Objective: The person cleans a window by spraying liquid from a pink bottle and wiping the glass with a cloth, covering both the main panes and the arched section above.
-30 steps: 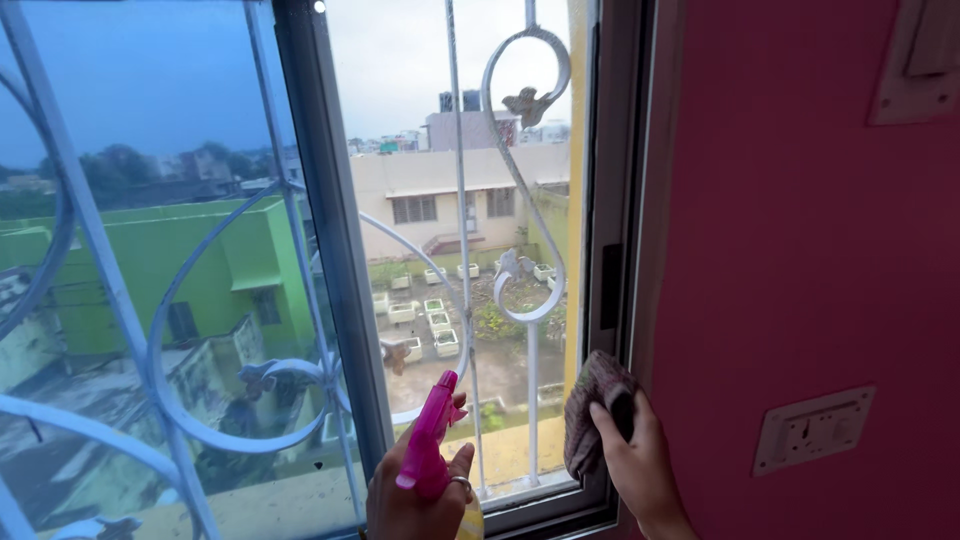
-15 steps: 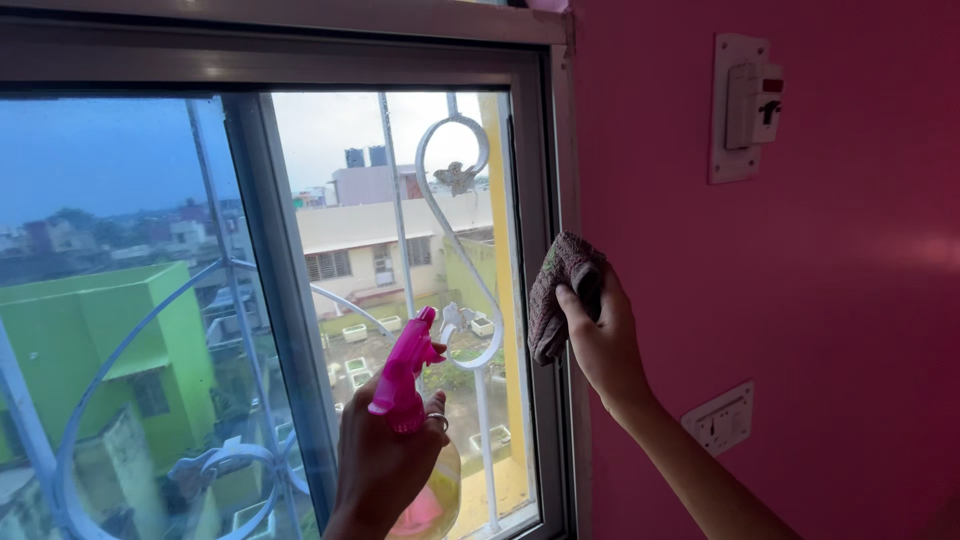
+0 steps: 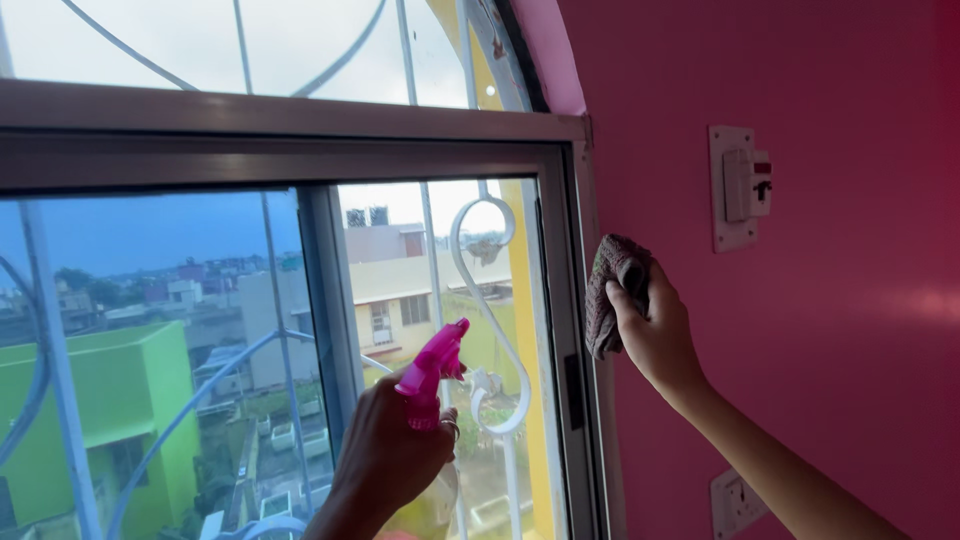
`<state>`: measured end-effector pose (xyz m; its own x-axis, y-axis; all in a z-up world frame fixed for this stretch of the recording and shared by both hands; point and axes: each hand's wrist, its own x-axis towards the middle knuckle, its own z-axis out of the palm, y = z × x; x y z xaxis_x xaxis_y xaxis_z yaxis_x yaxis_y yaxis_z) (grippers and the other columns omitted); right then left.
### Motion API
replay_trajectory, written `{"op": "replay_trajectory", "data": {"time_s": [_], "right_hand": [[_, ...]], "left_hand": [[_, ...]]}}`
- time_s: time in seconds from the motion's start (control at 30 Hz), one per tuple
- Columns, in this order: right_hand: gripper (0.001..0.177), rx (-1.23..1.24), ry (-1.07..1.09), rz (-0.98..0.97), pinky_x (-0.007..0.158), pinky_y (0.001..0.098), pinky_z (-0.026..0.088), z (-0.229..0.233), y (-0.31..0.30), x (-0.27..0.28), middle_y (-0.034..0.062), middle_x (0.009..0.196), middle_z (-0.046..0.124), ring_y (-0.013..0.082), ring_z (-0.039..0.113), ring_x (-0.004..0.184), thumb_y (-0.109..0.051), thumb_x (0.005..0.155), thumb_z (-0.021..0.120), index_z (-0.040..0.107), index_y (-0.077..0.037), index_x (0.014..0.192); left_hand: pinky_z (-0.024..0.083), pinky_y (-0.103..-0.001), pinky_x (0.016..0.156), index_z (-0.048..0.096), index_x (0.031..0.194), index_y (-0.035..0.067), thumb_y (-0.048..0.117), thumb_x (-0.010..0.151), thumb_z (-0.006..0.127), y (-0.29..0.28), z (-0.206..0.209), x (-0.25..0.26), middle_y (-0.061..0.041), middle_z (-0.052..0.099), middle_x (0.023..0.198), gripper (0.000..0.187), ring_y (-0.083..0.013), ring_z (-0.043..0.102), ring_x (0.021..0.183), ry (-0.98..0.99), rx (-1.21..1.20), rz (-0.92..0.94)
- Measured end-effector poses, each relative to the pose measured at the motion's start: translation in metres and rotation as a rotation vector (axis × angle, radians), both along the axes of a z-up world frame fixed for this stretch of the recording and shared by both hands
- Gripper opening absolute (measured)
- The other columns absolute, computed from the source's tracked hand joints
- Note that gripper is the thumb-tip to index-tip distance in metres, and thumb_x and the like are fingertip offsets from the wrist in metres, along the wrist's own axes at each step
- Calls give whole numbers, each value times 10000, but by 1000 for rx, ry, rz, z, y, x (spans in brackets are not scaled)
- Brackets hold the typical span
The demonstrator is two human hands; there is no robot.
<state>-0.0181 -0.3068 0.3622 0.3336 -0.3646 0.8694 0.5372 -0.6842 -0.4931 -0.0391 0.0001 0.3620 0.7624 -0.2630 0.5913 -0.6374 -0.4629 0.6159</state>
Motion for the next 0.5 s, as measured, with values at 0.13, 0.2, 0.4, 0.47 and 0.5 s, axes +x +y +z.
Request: {"op": "replay_trajectory", "data": {"time_s": [0.13, 0.2, 0.4, 0.47, 0.5], "right_hand": [[320, -106, -7, -61, 867, 379, 544, 23, 10, 10, 115, 1038, 714, 226, 715, 954, -212, 987, 594, 568, -23, 1244], [419, -246, -101, -5, 899, 399, 533, 31, 20, 12, 132, 1133, 708, 258, 704, 1039, -175, 969, 591, 531, -9, 1349], [427, -267, 331, -264, 678, 375, 614, 51, 45, 27, 70, 1084, 692, 245, 762, 799, -169, 1028, 582, 514, -99, 1443], [429, -357, 99, -379, 692, 364, 603, 54, 43, 41, 92, 1103, 664, 235, 719, 874, -117, 963, 625, 546, -68, 1382], [432, -435, -134, -495, 705, 352, 593, 54, 43, 51, 115, 1122, 635, 224, 676, 949, -64, 899, 667, 577, -36, 1321]], "left_hand": [[612, -359, 703, 711, 1154, 149, 175, 836, 734, 7, 12, 9, -124, 759, 643, 320, -220, 794, 614, 14, 116, -11], [599, -370, 740, 703, 1178, 168, 199, 852, 734, 9, 16, 13, -144, 755, 673, 330, -231, 794, 658, 15, 130, 35], [578, -413, 830, 635, 1355, 264, 217, 849, 757, 13, 12, 28, -111, 760, 867, 522, -273, 775, 865, -39, 130, 93], [585, -400, 861, 649, 1316, 237, 229, 860, 775, 16, 11, 30, -119, 760, 890, 473, -270, 786, 899, -13, 155, 120], [583, -381, 896, 580, 1416, 334, 204, 853, 775, 18, 9, 30, -101, 771, 884, 609, -255, 790, 906, 4, 91, 99]]}}
